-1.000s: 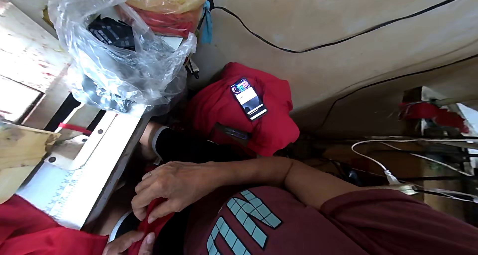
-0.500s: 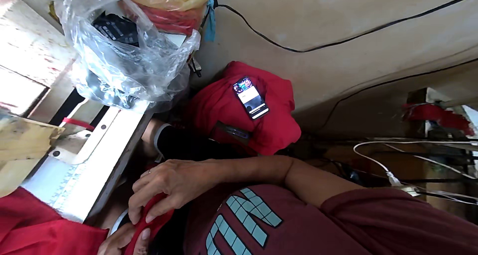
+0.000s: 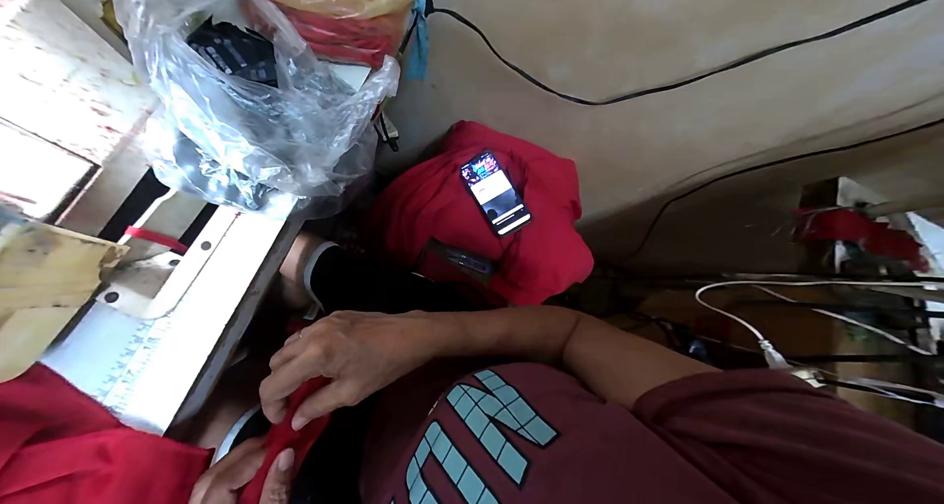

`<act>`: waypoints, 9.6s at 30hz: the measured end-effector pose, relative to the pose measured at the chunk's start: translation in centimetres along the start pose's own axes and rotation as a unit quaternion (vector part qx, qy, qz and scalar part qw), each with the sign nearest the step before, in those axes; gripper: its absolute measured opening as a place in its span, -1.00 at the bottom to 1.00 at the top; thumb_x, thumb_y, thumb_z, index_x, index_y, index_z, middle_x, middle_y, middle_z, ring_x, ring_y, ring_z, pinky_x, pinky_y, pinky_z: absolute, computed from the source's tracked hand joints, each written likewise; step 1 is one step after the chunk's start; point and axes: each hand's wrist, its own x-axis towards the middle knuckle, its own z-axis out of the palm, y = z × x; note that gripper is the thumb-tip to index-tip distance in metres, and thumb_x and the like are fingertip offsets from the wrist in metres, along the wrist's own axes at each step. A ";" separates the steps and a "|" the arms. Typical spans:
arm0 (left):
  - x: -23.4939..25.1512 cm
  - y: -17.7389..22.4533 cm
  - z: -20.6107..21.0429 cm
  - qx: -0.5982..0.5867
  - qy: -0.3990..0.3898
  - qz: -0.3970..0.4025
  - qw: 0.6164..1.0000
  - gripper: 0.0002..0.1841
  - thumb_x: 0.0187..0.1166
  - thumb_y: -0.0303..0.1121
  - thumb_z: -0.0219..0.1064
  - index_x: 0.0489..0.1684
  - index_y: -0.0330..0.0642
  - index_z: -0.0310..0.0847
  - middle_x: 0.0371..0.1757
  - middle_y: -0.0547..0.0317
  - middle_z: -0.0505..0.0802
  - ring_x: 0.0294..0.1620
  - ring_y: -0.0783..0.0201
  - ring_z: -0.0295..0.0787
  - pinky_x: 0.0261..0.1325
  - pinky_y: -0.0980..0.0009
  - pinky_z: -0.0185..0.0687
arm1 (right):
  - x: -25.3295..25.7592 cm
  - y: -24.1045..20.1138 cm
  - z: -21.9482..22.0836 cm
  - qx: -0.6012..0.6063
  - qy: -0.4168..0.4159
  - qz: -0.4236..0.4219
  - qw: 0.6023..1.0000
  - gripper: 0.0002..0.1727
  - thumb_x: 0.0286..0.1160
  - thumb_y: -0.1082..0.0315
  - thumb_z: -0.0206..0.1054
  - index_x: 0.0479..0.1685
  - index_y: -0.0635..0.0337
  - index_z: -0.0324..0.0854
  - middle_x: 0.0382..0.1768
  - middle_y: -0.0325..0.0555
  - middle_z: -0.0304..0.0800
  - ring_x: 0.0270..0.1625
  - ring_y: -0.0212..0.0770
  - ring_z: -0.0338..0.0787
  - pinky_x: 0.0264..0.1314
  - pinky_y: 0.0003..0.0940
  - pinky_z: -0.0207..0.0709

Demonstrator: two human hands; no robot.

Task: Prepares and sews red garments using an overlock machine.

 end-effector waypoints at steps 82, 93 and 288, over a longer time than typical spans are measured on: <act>1.6 2.8 -15.6 0.401 0.292 0.050 0.867 -0.82 0.60 -0.22 0.41 -0.29 -0.11 0.82 -0.02 0.20 0.86 0.09 0.20 0.70 0.15 0.12 0.43 | 23.7 -6.3 1.6 -0.204 -0.047 -0.222 0.952 -0.68 0.45 0.19 0.50 -0.55 0.21 0.67 -0.38 -0.09 0.62 -0.32 -0.16 0.66 -0.31 -0.18 0.53; 2.8 5.5 -14.5 0.400 0.396 -0.051 0.825 -0.79 0.72 -0.20 0.30 0.00 -0.07 0.80 -0.14 0.24 0.88 0.00 0.27 0.78 0.35 -0.12 0.40 | 21.5 -7.5 2.5 -0.311 0.118 -0.255 0.908 -0.79 0.67 0.34 0.25 -0.17 0.26 0.76 -0.40 0.03 0.80 -0.40 0.03 0.83 -0.46 -0.07 0.62; 15.0 14.1 -10.6 -0.189 0.313 0.175 0.914 -0.70 0.62 -0.59 0.32 0.27 -0.22 0.54 -0.08 0.05 0.95 0.02 0.13 0.95 0.22 0.22 0.84 | 17.1 -1.9 -5.6 -0.153 0.360 -0.088 0.916 -0.82 0.49 0.21 0.48 -0.12 0.09 0.88 -0.08 -0.14 0.90 0.14 -0.08 0.79 0.45 0.31 0.29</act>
